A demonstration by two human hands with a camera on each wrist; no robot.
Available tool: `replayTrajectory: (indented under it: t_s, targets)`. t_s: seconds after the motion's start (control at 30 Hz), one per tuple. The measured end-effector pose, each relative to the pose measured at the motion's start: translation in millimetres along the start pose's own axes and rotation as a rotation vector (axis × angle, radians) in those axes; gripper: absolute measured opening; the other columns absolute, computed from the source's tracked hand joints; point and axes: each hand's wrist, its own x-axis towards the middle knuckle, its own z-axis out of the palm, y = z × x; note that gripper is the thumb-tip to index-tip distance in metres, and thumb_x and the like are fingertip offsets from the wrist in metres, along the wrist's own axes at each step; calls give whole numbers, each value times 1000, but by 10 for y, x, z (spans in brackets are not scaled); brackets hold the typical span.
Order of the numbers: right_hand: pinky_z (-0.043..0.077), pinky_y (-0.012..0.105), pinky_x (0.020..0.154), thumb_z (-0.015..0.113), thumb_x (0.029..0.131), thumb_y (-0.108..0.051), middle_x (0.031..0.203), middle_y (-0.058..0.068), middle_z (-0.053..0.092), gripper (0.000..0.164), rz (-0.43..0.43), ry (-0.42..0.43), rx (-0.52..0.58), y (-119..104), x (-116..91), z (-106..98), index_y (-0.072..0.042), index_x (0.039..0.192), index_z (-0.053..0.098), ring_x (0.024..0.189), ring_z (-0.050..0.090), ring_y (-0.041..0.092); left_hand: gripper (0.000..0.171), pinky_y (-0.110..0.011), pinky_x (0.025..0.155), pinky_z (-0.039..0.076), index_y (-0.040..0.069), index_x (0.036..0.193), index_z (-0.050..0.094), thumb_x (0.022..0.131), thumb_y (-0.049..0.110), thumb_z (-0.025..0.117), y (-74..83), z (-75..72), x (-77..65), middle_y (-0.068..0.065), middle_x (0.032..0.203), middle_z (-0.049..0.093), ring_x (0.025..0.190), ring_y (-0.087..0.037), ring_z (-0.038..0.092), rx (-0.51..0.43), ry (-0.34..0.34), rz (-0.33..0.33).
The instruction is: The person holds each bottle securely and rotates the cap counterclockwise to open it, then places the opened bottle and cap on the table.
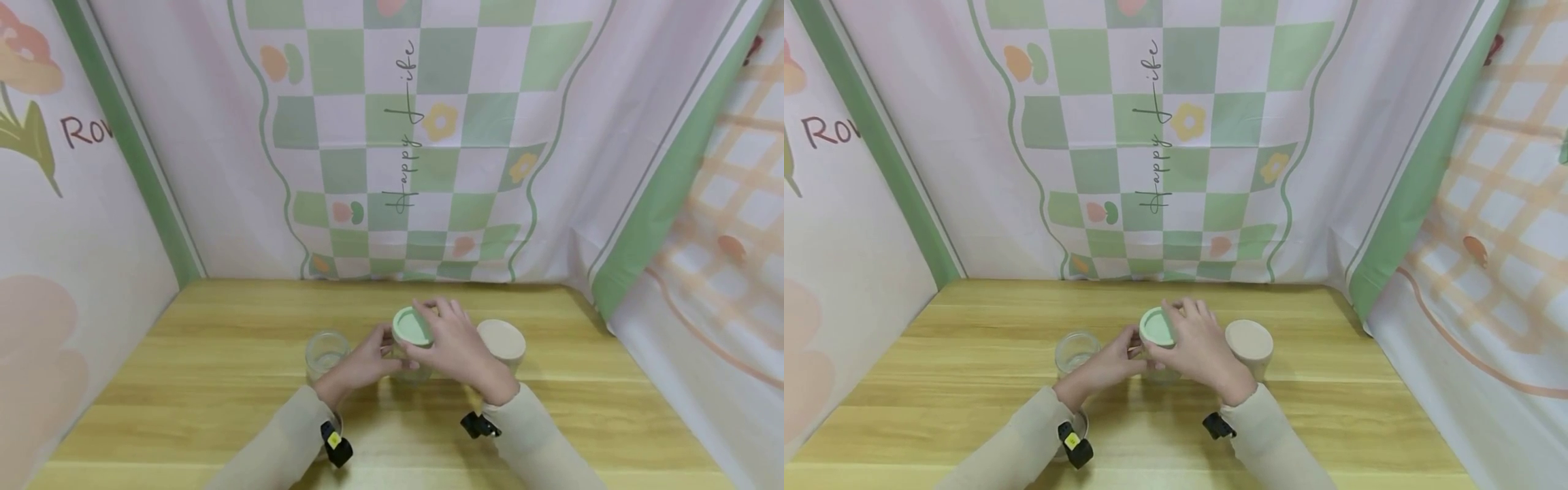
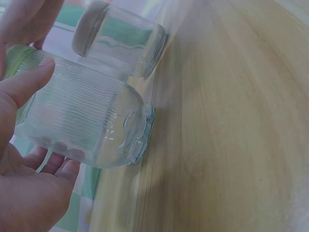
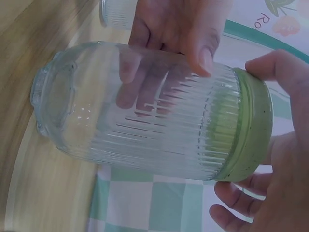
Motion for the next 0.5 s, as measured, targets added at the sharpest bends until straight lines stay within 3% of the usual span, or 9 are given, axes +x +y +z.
replayTrajectory:
  t_s: [0.3, 0.5]
  targets:
    - [44, 36, 75, 68, 82, -35, 147, 8, 48, 74, -36, -115, 79, 37, 9, -51, -11, 149, 48, 109, 45, 23, 81, -55, 116, 25, 10, 149, 34, 88, 38, 79, -2, 2, -4, -8, 147, 42, 140, -32, 35, -12, -12, 14]
    - [49, 45, 83, 64, 84, -29, 153, 8, 42, 73, -100, -141, 118, 50, 6, -50, -11, 152, 44, 125, 44, 28, 82, -55, 116, 26, 10, 150, 34, 88, 39, 79, -10, -1, -1, -8, 148, 41, 140, -32, 36, -17, -15, 17]
